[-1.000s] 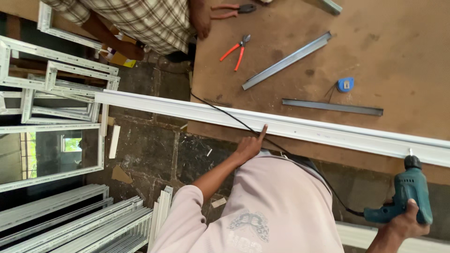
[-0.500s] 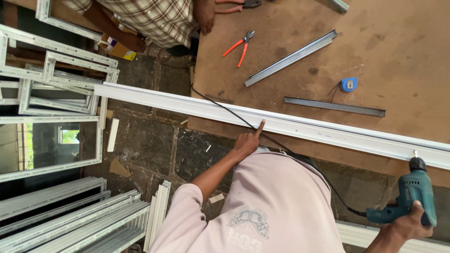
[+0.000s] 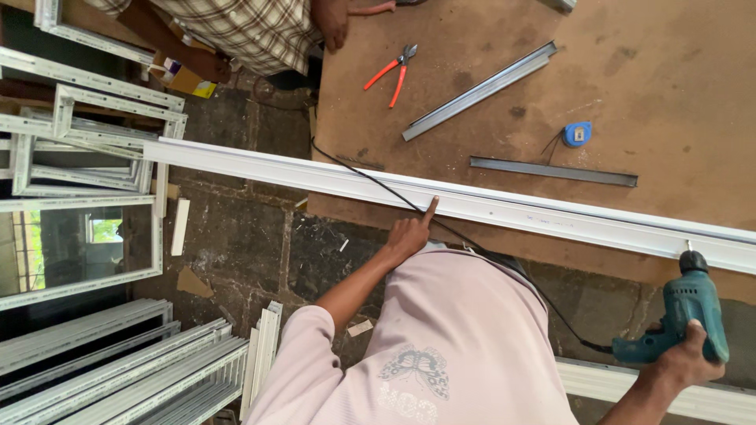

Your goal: The person cuts a grey metal profile strip with pliers, then measures a long white window frame profile with a tape measure and marks it. The person then uses a power drill to drive screws along the white profile on the workbench, holding the strip steady with the other hand.

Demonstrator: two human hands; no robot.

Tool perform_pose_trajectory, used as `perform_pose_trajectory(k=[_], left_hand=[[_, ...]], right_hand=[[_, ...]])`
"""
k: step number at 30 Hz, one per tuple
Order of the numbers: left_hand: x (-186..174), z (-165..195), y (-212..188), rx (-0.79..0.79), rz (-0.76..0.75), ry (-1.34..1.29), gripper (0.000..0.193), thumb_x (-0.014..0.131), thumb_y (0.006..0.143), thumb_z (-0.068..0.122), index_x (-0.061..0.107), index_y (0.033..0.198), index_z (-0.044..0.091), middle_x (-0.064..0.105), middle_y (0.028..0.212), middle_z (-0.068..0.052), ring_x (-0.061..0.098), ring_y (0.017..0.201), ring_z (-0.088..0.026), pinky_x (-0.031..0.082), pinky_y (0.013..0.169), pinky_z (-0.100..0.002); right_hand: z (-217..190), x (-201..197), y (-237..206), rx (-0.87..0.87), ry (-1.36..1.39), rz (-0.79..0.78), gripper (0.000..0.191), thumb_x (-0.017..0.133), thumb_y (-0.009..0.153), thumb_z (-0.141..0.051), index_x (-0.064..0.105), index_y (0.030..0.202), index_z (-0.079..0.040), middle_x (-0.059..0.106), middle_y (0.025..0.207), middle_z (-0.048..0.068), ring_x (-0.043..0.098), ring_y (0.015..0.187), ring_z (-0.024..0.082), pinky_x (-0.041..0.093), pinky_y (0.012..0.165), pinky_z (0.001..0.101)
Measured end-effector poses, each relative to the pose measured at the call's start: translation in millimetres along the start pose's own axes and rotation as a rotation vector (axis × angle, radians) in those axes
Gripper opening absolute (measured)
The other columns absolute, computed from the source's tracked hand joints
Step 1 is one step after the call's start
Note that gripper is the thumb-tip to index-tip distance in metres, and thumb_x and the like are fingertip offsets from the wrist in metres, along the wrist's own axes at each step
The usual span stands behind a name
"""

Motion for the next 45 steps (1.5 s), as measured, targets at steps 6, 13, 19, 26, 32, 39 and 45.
perform_pose_trajectory(k=[6,13,19,26,32,39,45], left_hand=[[-6,0,0,-0.01,-0.045,-0.01,0.094,0.052,0.086,0.008,0.007,0.167,0.024,0.07,0.07,-0.023,0.066,0.057,-0.042,0.054,0.061,-0.06],[-8,-3,2,-0.01,-0.049,-0.013,0.093,0.052,0.088,0.009,0.006,0.167,0.026,0.07,0.072,-0.024,0.067,0.06,-0.043,0.054,0.062,-0.061],[-6,-6,6,-0.01,-0.047,-0.034,0.095,0.053,0.086,0.009,0.006,0.167,0.025,0.07,0.072,-0.022,0.067,0.059,-0.042,0.054,0.063,-0.06],[-3,-5,4,0.0,-0.083,-0.028,0.094,0.051,0.087,0.007,0.004,0.167,0.022,0.07,0.073,-0.024,0.067,0.062,-0.042,0.052,0.067,-0.061],[-4,-2,6,0.016,-0.078,-0.01,0.093,0.049,0.087,0.006,0.003,0.167,0.019,0.07,0.076,-0.026,0.067,0.064,-0.043,0.052,0.068,-0.061],[-7,1,6,0.029,-0.083,-0.026,0.096,0.05,0.085,0.006,0.002,0.167,0.017,0.069,0.073,-0.026,0.066,0.061,-0.044,0.052,0.064,-0.061],[-5,-1,6,0.029,-0.039,-0.035,0.097,0.052,0.084,0.006,0.004,0.167,0.019,0.069,0.071,-0.025,0.066,0.059,-0.043,0.052,0.063,-0.061]], right_hand=[[-2,0,3,-0.033,-0.15,0.056,0.059,0.075,0.106,-0.007,0.031,0.142,0.008,0.068,0.121,0.028,0.076,0.077,0.032,0.063,0.059,0.0415],[-13,-2,25,-0.07,-0.307,-0.008,0.039,0.071,0.101,-0.004,0.054,0.13,0.017,0.072,0.108,0.025,0.075,0.075,0.029,0.059,0.057,0.0386],[-7,4,24,-0.059,-0.372,0.006,0.035,0.073,0.105,-0.005,0.056,0.129,0.015,0.072,0.103,0.025,0.074,0.071,0.029,0.061,0.056,0.038],[-9,4,25,-0.046,-0.381,0.051,0.04,0.075,0.099,-0.005,0.052,0.126,0.015,0.072,0.102,0.025,0.075,0.067,0.029,0.062,0.051,0.0379],[-15,4,35,-0.166,-0.396,-0.029,0.043,0.082,0.101,-0.005,0.058,0.127,0.02,0.071,0.11,0.029,0.076,0.08,0.032,0.063,0.061,0.0401],[-29,8,55,-0.256,-0.808,0.107,0.053,0.088,0.09,-0.017,0.064,0.123,0.018,0.07,0.114,0.029,0.075,0.097,0.035,0.061,0.075,0.0424],[-29,11,57,-0.24,-0.907,0.099,0.055,0.089,0.09,-0.019,0.065,0.122,0.018,0.069,0.114,0.032,0.074,0.096,0.038,0.062,0.074,0.0443]])
Point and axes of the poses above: each hand's wrist, its own y-axis towards the middle knuckle, its own x-axis out of the palm, z = x × y, the point moved 3 cm from there along y, towards the middle knuckle
